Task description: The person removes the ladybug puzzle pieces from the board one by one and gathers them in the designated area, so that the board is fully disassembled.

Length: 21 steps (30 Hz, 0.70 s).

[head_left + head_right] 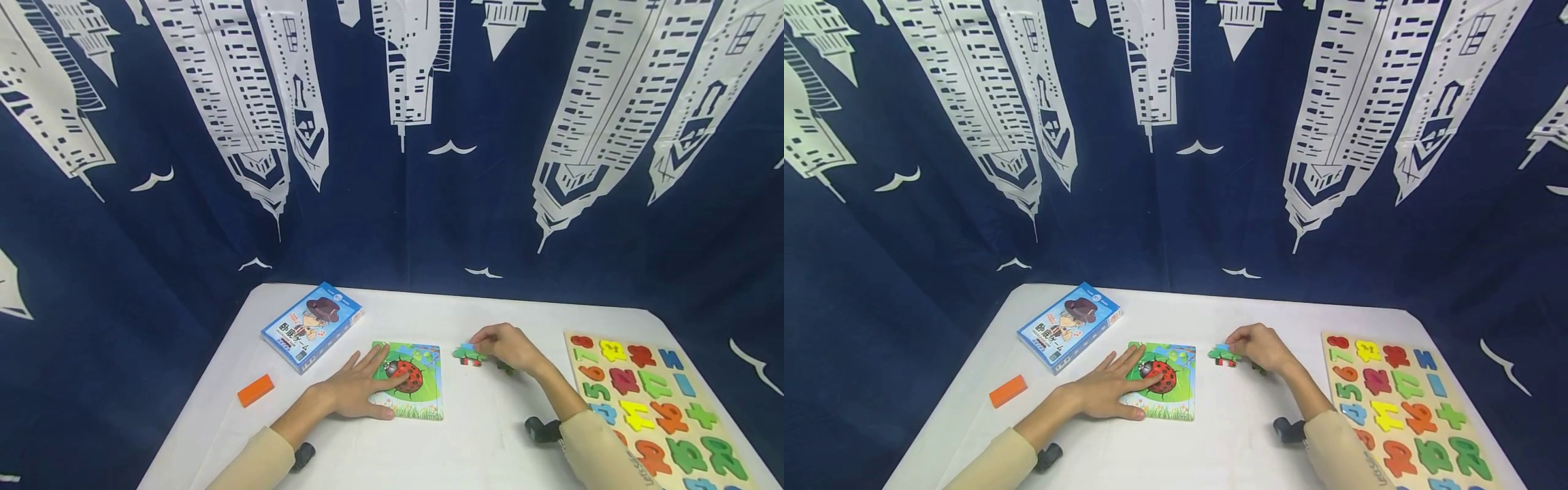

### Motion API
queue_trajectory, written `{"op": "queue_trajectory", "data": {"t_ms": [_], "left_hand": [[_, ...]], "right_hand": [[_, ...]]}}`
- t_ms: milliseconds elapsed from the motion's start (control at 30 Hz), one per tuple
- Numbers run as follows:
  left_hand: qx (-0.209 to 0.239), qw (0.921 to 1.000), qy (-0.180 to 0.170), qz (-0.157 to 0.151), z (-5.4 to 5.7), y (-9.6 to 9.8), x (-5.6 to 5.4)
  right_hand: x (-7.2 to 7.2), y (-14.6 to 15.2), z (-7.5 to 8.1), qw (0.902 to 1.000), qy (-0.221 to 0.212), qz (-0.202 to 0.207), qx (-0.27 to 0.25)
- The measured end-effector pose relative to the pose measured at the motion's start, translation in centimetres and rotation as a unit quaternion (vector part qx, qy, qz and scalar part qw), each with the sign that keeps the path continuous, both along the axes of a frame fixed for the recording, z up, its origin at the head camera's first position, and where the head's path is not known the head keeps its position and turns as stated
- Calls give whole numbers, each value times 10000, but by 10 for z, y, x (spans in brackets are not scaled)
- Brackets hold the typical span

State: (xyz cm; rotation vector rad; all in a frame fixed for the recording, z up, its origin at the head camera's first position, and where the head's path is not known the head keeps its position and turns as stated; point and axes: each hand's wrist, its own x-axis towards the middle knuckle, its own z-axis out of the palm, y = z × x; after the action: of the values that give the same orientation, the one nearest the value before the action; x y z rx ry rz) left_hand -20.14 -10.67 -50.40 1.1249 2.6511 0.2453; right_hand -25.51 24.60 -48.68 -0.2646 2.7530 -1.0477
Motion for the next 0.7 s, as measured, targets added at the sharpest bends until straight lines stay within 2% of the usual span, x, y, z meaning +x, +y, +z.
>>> {"op": "queue_trajectory", "data": {"t_ms": [233,700], "left_hand": [[-50,10000,-23,-3,0,0,0],[-38,10000,-55,-20,3,1,1]], "right_hand": [[-3,11,-8,9994,151,9,300],[-7,17,-11,9988,289,138,372]]}}
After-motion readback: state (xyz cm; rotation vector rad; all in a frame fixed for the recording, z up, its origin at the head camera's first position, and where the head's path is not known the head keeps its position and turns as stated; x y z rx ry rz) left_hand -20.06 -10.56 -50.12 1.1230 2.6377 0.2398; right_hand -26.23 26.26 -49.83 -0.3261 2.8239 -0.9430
